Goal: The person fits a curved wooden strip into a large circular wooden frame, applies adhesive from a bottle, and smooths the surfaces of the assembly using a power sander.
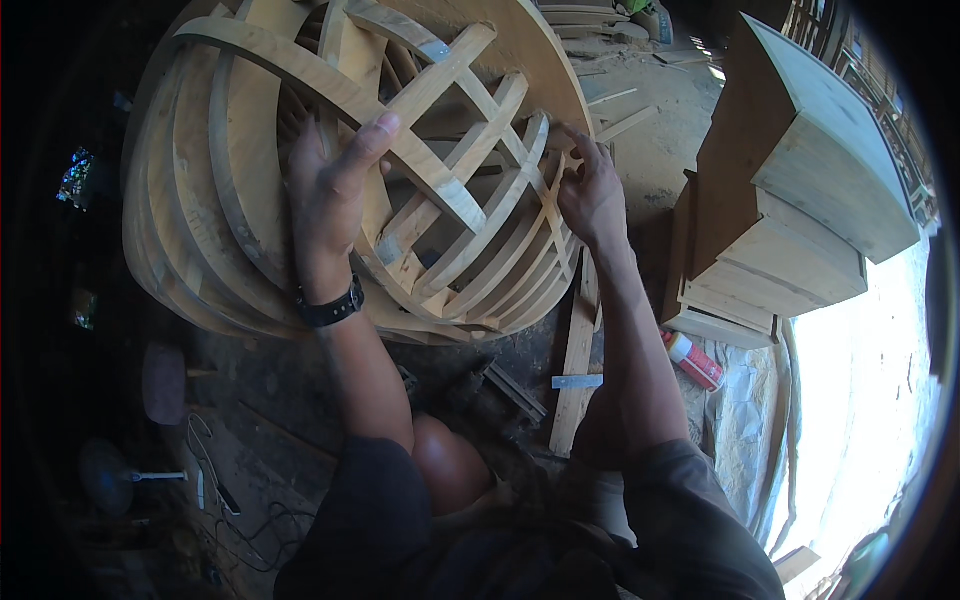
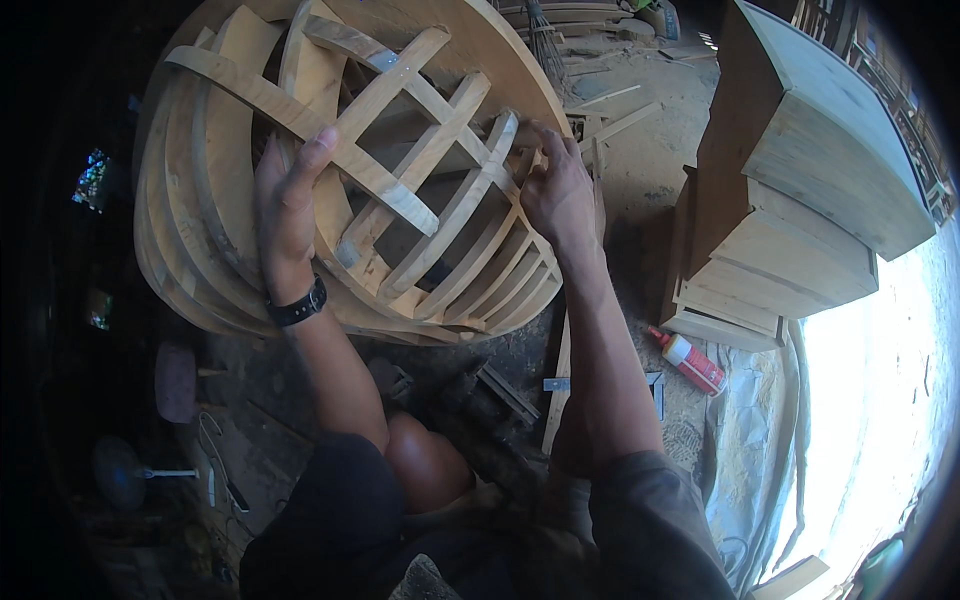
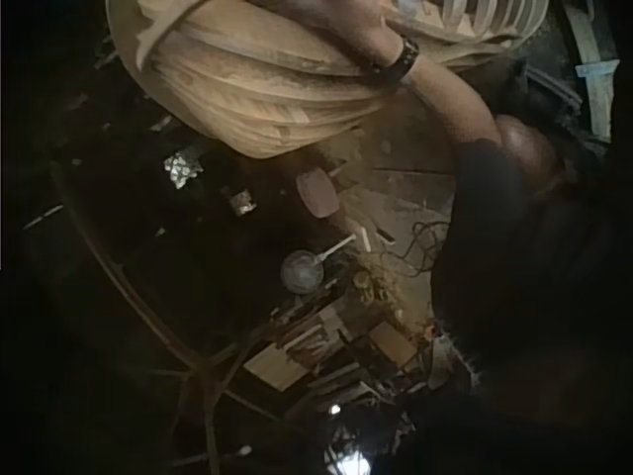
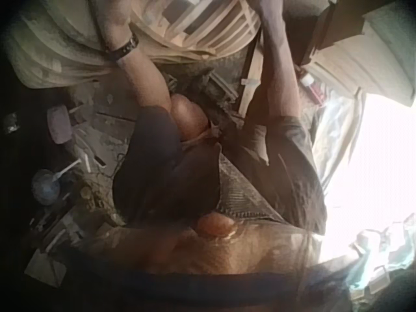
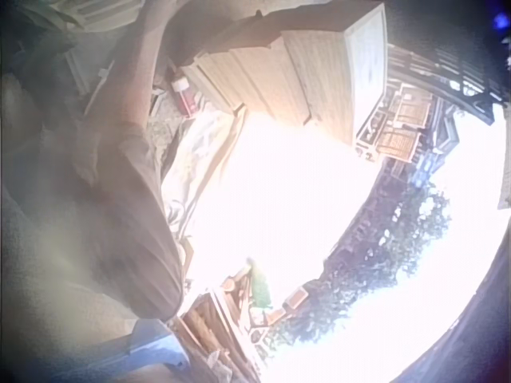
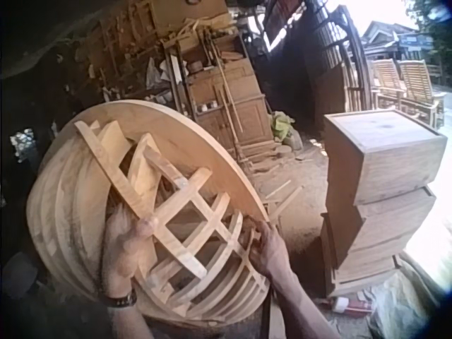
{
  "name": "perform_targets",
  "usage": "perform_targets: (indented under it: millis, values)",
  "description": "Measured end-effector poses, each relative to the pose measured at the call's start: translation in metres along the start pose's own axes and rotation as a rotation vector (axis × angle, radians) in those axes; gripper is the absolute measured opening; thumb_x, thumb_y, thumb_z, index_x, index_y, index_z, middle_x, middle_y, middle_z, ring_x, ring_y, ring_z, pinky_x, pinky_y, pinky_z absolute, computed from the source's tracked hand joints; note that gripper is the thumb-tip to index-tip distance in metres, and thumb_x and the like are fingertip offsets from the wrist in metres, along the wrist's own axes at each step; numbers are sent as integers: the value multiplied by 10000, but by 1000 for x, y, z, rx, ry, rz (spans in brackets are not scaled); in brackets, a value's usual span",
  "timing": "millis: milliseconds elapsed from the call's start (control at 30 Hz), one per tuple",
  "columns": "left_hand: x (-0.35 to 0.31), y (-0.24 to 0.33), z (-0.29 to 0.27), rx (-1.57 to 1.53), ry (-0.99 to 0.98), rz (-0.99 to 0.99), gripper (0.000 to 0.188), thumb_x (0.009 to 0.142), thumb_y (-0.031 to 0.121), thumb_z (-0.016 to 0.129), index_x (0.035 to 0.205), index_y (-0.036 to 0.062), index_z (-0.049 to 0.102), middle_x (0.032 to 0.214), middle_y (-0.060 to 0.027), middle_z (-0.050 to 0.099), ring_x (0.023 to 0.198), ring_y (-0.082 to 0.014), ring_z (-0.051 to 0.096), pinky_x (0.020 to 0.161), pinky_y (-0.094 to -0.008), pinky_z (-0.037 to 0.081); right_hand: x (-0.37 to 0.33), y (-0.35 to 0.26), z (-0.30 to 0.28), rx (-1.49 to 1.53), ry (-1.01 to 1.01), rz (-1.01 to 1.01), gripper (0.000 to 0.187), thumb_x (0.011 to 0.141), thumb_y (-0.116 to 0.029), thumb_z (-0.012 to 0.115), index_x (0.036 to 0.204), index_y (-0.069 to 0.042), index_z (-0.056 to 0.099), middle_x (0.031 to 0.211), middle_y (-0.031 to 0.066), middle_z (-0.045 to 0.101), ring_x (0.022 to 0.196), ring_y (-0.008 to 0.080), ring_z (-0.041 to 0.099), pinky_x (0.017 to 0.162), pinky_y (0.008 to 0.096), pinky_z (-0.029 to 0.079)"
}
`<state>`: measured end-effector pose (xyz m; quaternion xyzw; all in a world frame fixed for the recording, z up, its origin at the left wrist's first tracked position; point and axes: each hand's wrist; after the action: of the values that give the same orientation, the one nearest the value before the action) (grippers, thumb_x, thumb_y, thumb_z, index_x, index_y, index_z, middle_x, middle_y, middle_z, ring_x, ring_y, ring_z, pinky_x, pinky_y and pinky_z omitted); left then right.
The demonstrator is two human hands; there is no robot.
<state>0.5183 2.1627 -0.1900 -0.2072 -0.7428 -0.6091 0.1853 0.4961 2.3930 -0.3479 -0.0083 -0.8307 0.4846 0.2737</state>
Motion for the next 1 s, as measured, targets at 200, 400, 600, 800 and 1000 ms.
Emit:
perform_targets:
  millis: [200,400,600,800,1000]
  values:
    - [0,1,0,1,-3,7,476,820,333,755,1113,-3,591,919,-47,636,791,-113,583,686,-263,467,-3,3,7,-130,-29,-2,430,818,-7,522,1233,-51,625,1113,203,635,1016,370,640,897,433,500]
    - [0,1,2,-2,-10,11,452,826,320,753,1103,0,594,917,-48,639,790,-109,583,681,-265,467,4,18,5,-118,117,101,277,867,-96,568,1104,-7,681,1061,213,683,967,353,666,879,417,511]
    - [-1,2,-1,-9,-19,13,439,831,319,753,1091,-1,601,904,-41,638,786,-110,581,682,-262,462,7,13,-7,-1,102,224,270,882,-214,622,1008,12,700,910,211,707,880,361,686,817,422,520]
    - [-1,1,-1,1,-9,0,476,820,338,762,1103,-8,601,928,-48,635,806,-118,584,691,-271,463,7,2,-16,91,140,287,292,903,-237,623,981,32,703,787,213,688,759,328,689,747,395,514]
    - [-1,2,1,6,3,-4,503,816,342,764,1126,-13,589,942,-56,633,821,-123,584,704,-279,467,7,9,-11,152,178,313,281,914,-207,589,985,37,711,803,203,700,755,301,693,755,375,518]
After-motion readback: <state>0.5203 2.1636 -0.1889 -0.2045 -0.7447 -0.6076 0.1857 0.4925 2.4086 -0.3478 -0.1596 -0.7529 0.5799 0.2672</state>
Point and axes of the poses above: each hand's wrist, its own x-axis towards the middle knuckle, its own z-axis out of the palm, y = z × x
